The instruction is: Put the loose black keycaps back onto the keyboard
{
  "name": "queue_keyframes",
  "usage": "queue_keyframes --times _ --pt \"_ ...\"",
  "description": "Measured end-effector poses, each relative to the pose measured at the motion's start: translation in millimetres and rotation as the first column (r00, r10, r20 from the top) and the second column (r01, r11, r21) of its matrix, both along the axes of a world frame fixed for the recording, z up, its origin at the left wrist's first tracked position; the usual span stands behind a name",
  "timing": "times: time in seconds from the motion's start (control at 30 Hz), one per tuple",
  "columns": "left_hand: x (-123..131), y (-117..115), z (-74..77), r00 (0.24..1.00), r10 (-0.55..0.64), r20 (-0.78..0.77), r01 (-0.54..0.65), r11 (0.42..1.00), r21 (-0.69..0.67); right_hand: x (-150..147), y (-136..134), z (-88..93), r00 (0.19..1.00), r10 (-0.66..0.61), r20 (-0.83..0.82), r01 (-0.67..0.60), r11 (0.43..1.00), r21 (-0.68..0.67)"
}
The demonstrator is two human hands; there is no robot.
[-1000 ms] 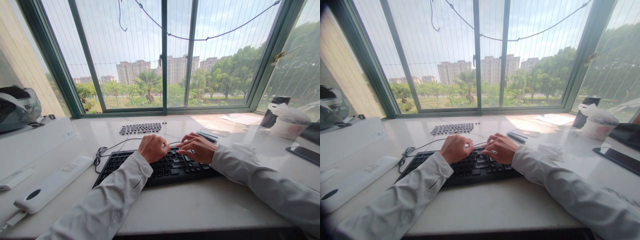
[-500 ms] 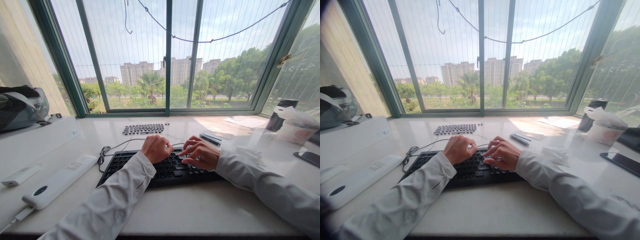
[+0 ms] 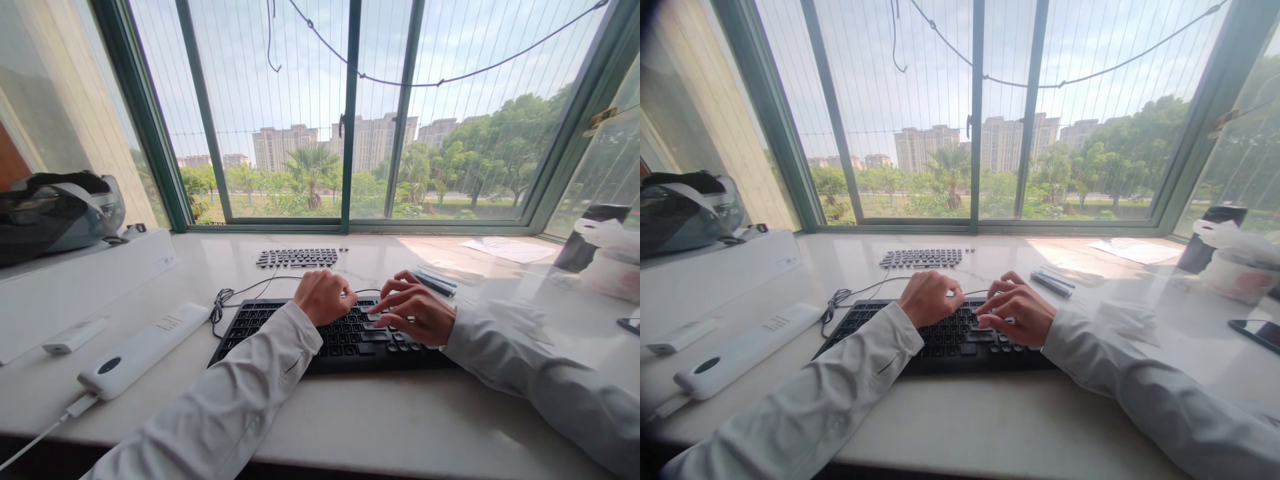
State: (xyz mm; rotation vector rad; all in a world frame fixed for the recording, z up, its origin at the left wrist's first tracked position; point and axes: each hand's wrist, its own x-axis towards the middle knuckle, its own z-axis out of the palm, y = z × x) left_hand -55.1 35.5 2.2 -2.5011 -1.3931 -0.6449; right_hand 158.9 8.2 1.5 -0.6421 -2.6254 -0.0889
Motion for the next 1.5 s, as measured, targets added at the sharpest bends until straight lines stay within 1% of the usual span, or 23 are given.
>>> queue_keyframes --times 0.13,0.27,0.33,0.37,0.43,0.5,0.57,0.63,0.7,0.73,0.8,0.9,1.03,1.17,1.33,1.5 --pt "-0.2 -0.2 0.1 1.0 0.005 -0.005 -0.005 1.0 0.002 1.4 5.8 -3.8 0.998 -0.059 0.012 0.059 0.998 -0.011" --pt "-0.2 -0.7 1.1 1.0 0.024 -0.007 -0.024 1.0 -0.012 2.9 7.0 -2.1 0.997 -0.069 0.039 0.071 0.996 -0.06" --pt "-0.6 0.0 0.5 1.0 0.028 0.0 -0.028 1.0 -0.014 4.6 9.2 -0.9 0.997 -0.076 0.026 0.078 0.995 -0.068" --pt "-0.9 0.7 -0.1 1.0 0.029 0.002 -0.029 1.0 -0.011 6.0 12.3 -0.6 0.994 -0.106 -0.005 0.106 0.993 -0.058" --pt "-1.5 2.3 -1.7 0.999 0.036 0.003 -0.036 0.999 -0.003 9.6 25.2 -0.7 0.973 -0.212 -0.087 0.211 0.977 -0.02" --pt "-1.9 3.9 -3.3 0.999 0.055 0.0 -0.055 0.999 0.002 13.8 48.2 -1.0 0.922 -0.356 -0.151 0.364 0.931 0.025" --pt "-2.0 5.1 -4.5 0.997 0.075 -0.006 -0.075 0.997 0.0 17.2 80.1 -1.4 0.879 -0.465 -0.103 0.472 0.88 0.054" --pt "-2.1 6.1 -5.1 0.996 0.087 -0.009 -0.087 0.996 -0.004 18.1 116.7 -2.1 0.835 -0.544 0.086 0.536 0.839 0.095" --pt "-2.5 7.2 -5.5 0.996 0.087 -0.014 -0.087 0.996 -0.004 15.4 153.5 -4.2 0.736 -0.614 0.284 0.597 0.787 0.154" --pt "-2.7 7.7 -5.7 0.996 0.084 -0.017 -0.084 0.996 -0.002 12.7 170.8 -5.9 0.712 -0.627 0.316 0.612 0.775 0.16" --pt "-3.4 8.9 -6.1 0.997 0.077 -0.026 -0.077 0.997 0.005 5.1 202.7 -10.1 0.686 -0.645 0.337 0.634 0.757 0.159" --pt "-4.0 10.1 -7.0 0.995 0.091 -0.032 -0.091 0.996 0.007 -7.6 242.5 -15.8 0.645 -0.693 0.323 0.695 0.707 0.129" --pt "-3.0 10.4 -8.1 0.994 0.101 -0.045 -0.103 0.994 -0.03 -18.5 279.8 -20.0 0.6 -0.747 0.287 0.768 0.638 0.053" --pt "-2.2 10.2 -7.3 0.996 0.076 -0.051 -0.077 0.997 -0.03 -23.4 297.2 -27.8 0.595 -0.745 0.301 0.783 0.622 -0.008" --pt "-3.4 10.1 -4.0 0.996 0.073 -0.041 -0.074 0.997 -0.011 -26.3 303.8 -39.0 0.577 -0.759 0.301 0.799 0.601 -0.014" --pt "-4.3 11.1 -4.7 0.997 0.07 -0.036 -0.069 0.997 0.025 -22.8 306.3 -37.8 0.563 -0.783 0.266 0.812 0.583 -0.003"
